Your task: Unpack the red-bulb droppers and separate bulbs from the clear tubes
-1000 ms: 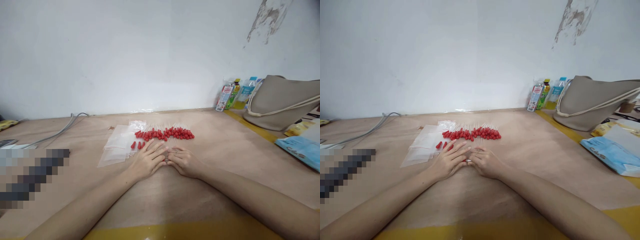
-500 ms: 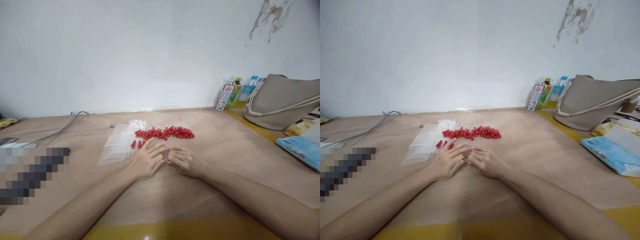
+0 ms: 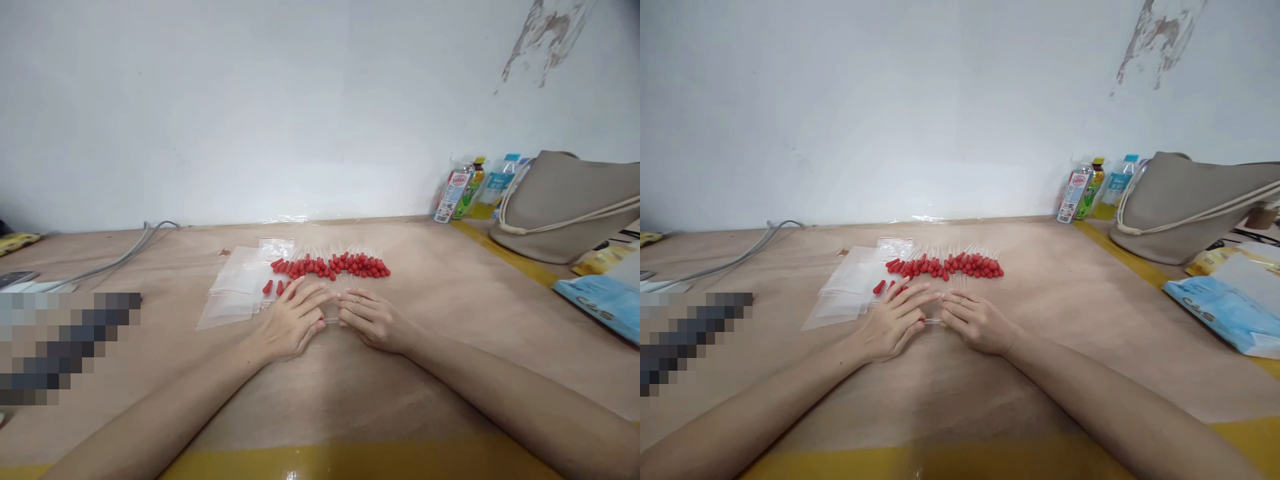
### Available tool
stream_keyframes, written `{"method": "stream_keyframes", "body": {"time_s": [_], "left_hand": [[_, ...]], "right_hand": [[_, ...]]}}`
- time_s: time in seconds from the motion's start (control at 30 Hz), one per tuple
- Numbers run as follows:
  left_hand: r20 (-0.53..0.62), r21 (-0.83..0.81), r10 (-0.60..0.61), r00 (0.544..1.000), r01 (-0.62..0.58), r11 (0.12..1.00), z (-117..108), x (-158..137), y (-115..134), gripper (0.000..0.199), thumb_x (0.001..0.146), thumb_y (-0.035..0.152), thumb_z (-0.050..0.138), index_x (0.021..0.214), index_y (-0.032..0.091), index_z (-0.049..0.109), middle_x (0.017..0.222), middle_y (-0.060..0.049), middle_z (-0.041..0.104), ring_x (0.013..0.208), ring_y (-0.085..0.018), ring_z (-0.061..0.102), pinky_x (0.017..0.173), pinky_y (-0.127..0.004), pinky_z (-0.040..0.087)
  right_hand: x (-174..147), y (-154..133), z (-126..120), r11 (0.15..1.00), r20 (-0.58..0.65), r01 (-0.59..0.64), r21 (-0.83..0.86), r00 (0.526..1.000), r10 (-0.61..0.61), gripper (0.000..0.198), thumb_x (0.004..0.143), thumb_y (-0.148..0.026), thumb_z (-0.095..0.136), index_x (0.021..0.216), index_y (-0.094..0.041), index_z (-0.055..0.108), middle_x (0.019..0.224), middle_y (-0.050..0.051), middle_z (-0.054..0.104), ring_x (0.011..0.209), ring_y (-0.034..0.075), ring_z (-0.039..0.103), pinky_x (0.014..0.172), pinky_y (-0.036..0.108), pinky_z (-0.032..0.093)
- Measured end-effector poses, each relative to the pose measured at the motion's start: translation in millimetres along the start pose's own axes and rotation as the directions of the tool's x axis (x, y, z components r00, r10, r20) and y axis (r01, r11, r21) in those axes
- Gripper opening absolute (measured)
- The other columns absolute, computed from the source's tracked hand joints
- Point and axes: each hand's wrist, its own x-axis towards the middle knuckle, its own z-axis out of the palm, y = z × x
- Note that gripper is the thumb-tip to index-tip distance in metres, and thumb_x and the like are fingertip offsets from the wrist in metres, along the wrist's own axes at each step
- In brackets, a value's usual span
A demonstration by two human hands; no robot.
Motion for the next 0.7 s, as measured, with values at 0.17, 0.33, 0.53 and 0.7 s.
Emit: {"method": "stream_keyframes", "body": {"time_s": [0.17, 0.33, 0.53, 0.7], "left_hand": [[-0.227, -0.083, -0.451, 0.863, 0.444, 0.892, -7, -7, -25, 0.024, 0.089, 0.024, 0.032, 0.083, 0.018, 0.055, 0.095, -0.007, 0.055, 0.089, -0.018, 0.051, 0.081, -0.036, 0.043], [-0.192, -0.142, -0.700, 0.688, 0.686, 0.713, -11, -9, -56, 0.026, 0.086, 0.023, 0.036, 0.097, 0.018, 0.059, 0.079, -0.005, 0.046, 0.087, -0.019, 0.048, 0.077, -0.033, 0.045], [-0.092, -0.080, -0.716, 0.692, 0.711, 0.698, -9, -13, -64, 0.032, 0.079, 0.019, 0.041, 0.108, 0.019, 0.055, 0.077, -0.003, 0.048, 0.073, -0.017, 0.053, 0.070, -0.032, 0.046], [-0.106, 0.048, -0.642, 0.760, 0.648, 0.760, -4, -16, -61, 0.024, 0.079, 0.030, 0.047, 0.098, 0.019, 0.058, 0.074, -0.004, 0.053, 0.077, -0.021, 0.052, 0.072, -0.035, 0.044]], "right_hand": [[-9, 18, 0, 0.924, -0.064, -0.373, -0.085, 0.928, 0.368, 0.017, 0.084, -0.023, 0.050, 0.091, -0.017, 0.064, 0.067, 0.002, 0.062, 0.064, 0.012, 0.054, 0.070, 0.028, 0.041], [-3, 30, 12, 0.789, 0.027, -0.612, -0.065, 0.789, 0.614, 0.029, 0.085, -0.019, 0.039, 0.105, -0.013, 0.059, 0.075, 0.006, 0.061, 0.070, 0.015, 0.054, 0.067, 0.028, 0.039], [6, 34, 19, 0.728, 0.055, -0.683, 0.056, 0.730, 0.681, 0.016, 0.080, -0.020, 0.044, 0.085, -0.016, 0.058, 0.068, 0.004, 0.063, 0.065, 0.016, 0.056, 0.065, 0.029, 0.038], [9, 27, 23, 0.796, 0.021, -0.604, -0.037, 0.796, 0.605, 0.017, 0.080, -0.020, 0.046, 0.081, -0.017, 0.063, 0.069, 0.004, 0.064, 0.068, 0.015, 0.056, 0.068, 0.030, 0.032]]}}
